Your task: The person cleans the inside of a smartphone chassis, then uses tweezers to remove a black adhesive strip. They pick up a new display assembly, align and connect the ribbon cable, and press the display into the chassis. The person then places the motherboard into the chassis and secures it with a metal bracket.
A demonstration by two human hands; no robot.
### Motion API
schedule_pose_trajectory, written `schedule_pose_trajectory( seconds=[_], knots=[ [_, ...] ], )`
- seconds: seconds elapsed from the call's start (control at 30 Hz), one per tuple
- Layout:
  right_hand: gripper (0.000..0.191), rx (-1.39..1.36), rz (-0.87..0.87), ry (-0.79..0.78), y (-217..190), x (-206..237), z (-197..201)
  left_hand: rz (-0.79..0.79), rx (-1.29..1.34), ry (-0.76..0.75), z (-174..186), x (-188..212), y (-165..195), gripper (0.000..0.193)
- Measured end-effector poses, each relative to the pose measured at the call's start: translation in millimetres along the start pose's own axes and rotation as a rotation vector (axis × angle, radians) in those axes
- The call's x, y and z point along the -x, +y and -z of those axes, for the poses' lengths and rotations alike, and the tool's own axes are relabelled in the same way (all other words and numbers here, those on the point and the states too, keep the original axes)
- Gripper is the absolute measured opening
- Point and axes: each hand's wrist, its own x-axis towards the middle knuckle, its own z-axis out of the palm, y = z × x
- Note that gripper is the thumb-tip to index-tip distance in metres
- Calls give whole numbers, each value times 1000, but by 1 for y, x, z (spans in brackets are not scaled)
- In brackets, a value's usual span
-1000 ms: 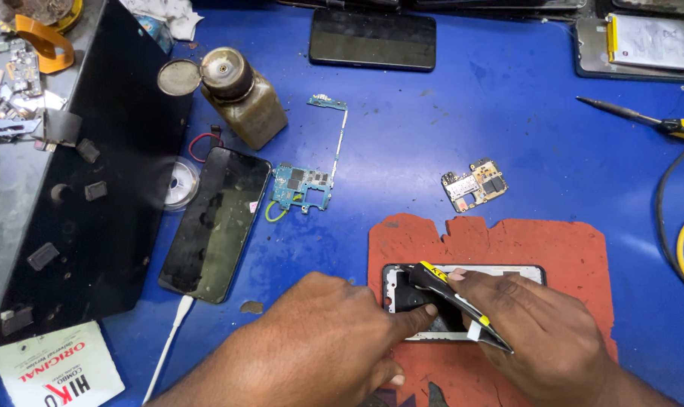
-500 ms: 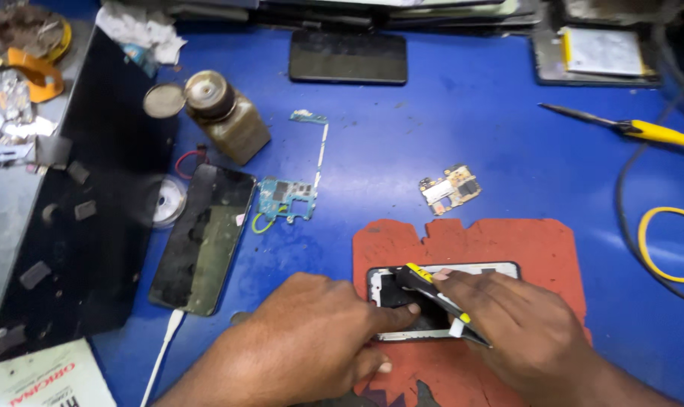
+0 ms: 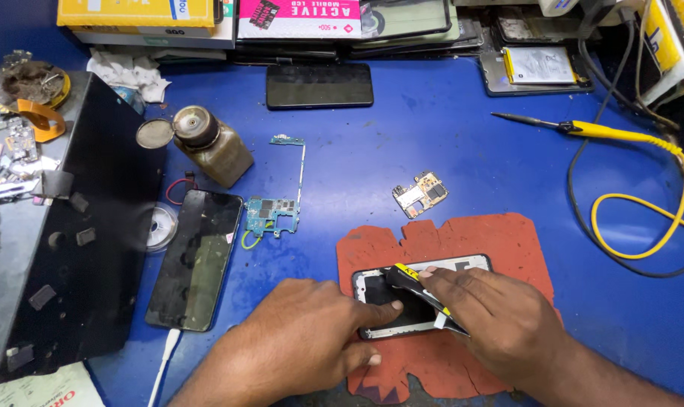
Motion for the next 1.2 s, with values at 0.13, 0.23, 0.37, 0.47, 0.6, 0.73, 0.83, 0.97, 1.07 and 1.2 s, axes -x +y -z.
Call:
schedule_pose_trajectory(
  seconds=[0.13,0.23,0.37,0.47,0.6,0.73,0.83,0.97,1.07,1.2],
  knots=[
    [38,11,-25,-2,-3,3,3,2,9,9,-1,2,2,53],
    [39,12,-33,-6,-3,7,5,-3,0,20,-1,4,3,53],
    [40,34,-45,-7,-1,13,7,9,8,7,0,4,4,54],
    [42,37,-65,3,-1,16,7,13,6,14,-1,5,5,53],
    [41,53,-55,-3,-1,18,9,9,9,17,-3,4,4,53],
    [47,36,-76,-13,-1,18,13,5,6,35,-5,4,3,52],
    [54,21,-95,-21,-1,19,15,-6,-16,60,-6,3,2,51],
    [57,29,-113,-19,0,20,16,18,-14,45,-6,3,3,49],
    [57,48,-120,-13,1,22,16,21,-5,48,-5,3,3,48],
    [57,46,-131,-15,1,24,18,16,5,61,-5,3,4,48]
  ],
)
